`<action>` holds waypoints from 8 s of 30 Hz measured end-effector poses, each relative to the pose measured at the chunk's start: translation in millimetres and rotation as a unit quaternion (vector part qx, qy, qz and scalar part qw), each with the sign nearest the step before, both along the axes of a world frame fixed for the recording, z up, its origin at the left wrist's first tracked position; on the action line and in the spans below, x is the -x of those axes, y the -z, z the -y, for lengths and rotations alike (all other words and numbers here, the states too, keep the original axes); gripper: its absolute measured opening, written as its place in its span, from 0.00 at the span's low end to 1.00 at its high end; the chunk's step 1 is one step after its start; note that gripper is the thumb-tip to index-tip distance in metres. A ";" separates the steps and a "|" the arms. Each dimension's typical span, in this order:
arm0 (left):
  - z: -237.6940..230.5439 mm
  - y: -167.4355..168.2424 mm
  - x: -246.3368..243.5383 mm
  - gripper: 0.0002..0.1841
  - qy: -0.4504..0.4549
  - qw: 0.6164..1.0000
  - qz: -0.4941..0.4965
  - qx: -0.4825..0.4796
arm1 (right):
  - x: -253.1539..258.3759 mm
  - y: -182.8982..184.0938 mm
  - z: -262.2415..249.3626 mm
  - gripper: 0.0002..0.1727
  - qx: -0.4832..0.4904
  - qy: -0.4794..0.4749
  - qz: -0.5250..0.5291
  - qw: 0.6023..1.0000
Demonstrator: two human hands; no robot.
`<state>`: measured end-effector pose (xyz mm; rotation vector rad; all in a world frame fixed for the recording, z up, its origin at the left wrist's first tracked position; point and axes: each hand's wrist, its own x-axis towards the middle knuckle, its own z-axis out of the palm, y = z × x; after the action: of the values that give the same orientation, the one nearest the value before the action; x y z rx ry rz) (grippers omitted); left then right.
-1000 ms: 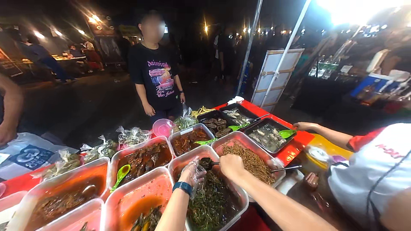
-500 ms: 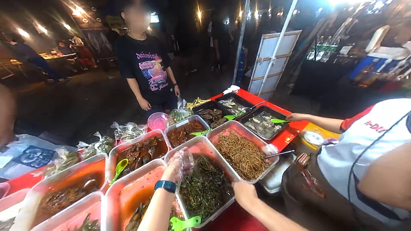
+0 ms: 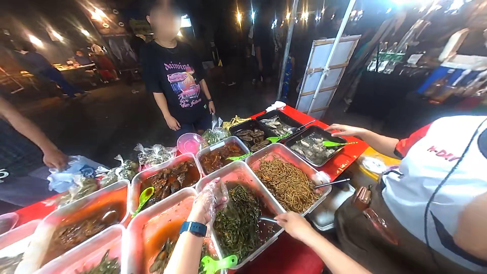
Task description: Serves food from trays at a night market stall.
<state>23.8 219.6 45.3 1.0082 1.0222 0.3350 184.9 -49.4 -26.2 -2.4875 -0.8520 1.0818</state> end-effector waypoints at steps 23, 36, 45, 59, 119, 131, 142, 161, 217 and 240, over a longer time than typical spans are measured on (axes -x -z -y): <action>54.5 15.5 -70.6 0.28 -0.088 0.985 0.109 0.098 | 58.1 -104.5 -46.9 0.25 -0.032 0.001 0.346 0.938; 39.2 11.3 -39.1 0.23 -0.049 0.994 0.082 0.047 | 48.3 -17.3 -15.8 0.26 0.167 0.025 0.157 0.973; 28.0 -14.1 -23.6 0.22 -0.019 0.997 0.076 -0.023 | 41.0 49.8 -19.2 0.22 0.025 0.013 -0.061 0.998; 31.0 3.4 -20.5 0.21 0.022 0.998 0.049 -0.022 | -1.6 -74.3 11.2 0.20 -0.043 0.060 0.037 0.997; 62.9 6.5 -60.8 0.25 -0.071 0.989 0.083 0.104 | 75.0 -105.5 -28.5 0.27 -0.049 0.039 0.357 0.932; 52.7 2.2 -53.7 0.25 0.029 0.997 0.069 -0.023 | 34.7 -43.8 -12.9 0.26 0.081 0.063 0.202 0.974; 30.4 1.2 -42.4 0.22 -0.005 0.996 0.059 0.063 | 29.5 55.0 -4.3 0.23 -0.016 0.100 -0.054 0.993; 43.9 -0.9 -57.8 0.23 -0.005 0.996 0.062 0.062 | 34.8 -114.2 -29.6 0.24 0.007 0.073 0.239 0.968; 24.9 2.3 -39.9 0.23 -0.033 0.997 0.054 0.045 | 49.0 -168.6 -56.8 0.24 -0.004 -0.011 0.230 0.973; 8.2 -15.4 -3.2 0.20 -0.059 0.997 0.053 0.009 | 27.3 66.6 2.0 0.21 -0.060 -0.066 -0.069 0.994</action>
<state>27.0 211.5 60.7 0.9061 0.9895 0.4716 157.6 -51.4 -92.8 -2.2570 -1.0185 1.1936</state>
